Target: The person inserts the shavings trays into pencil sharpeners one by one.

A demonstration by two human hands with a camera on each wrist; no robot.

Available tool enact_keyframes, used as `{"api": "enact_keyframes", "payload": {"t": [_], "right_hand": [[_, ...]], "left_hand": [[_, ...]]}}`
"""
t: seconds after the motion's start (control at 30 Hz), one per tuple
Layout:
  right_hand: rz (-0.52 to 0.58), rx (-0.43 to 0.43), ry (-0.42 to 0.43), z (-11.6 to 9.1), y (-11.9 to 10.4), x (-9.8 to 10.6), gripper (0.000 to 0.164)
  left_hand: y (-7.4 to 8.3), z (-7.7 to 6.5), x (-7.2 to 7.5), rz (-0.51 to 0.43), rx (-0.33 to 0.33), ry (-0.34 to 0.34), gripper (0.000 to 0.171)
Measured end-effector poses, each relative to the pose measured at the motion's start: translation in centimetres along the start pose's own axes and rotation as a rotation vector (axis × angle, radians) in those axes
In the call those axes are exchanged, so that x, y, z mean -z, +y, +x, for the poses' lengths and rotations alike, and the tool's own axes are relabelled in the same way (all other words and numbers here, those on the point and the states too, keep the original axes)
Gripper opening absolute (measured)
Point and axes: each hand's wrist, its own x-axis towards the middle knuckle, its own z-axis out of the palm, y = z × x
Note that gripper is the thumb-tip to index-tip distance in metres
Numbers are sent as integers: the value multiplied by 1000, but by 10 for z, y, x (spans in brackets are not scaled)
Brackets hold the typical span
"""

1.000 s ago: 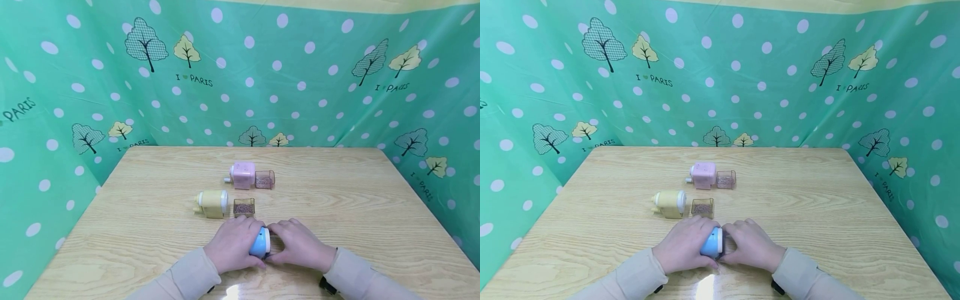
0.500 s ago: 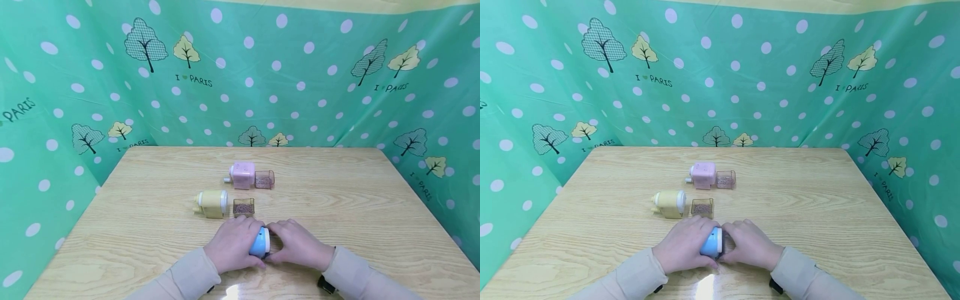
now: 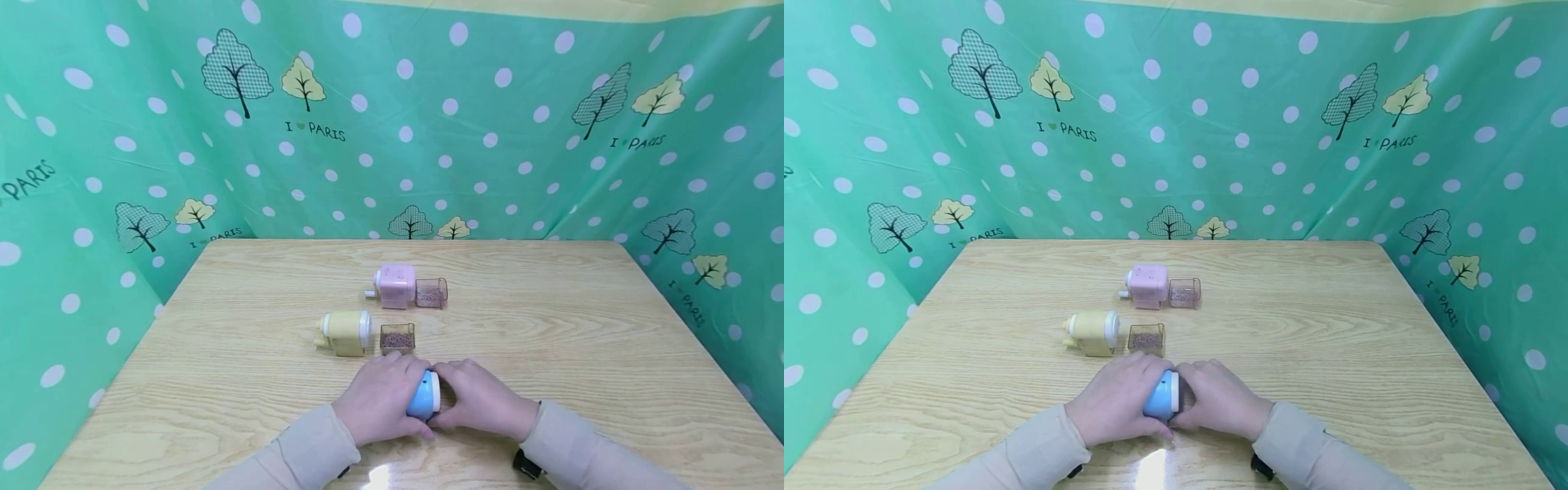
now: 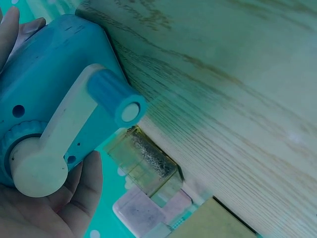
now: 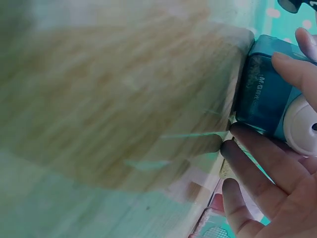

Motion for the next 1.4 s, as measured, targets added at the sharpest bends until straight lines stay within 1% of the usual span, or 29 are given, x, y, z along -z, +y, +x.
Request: {"api": "enact_keyframes", "payload": {"t": [0.4, 0.6, 0.8, 1.0, 1.23, 1.3, 1.4], "right_hand": [[29, -1, -1, 0, 0, -1, 53], [-10, -8, -9, 0, -1, 0, 57], [-55, -16, -44, 1, -2, 4, 58], [-111, 38, -75, 3, -2, 12, 55], [-153, 108, -91, 7, 0, 19, 56], [-163, 115, -98, 9, 0, 22, 55], [-175, 111, -107, 14, -1, 25, 49]], "left_hand": [[0, -1, 0, -10, -2, -5, 86], [0, -1, 1, -18, 0, -11, 87], [-1, -1, 2, -22, 4, -21, 90], [-3, -2, 2, 1, -17, -3, 92], [-6, -3, 5, -6, -27, 24, 94], [-8, -3, 7, -14, -23, 22, 95], [-10, -4, 10, -30, -9, 15, 95]]}}
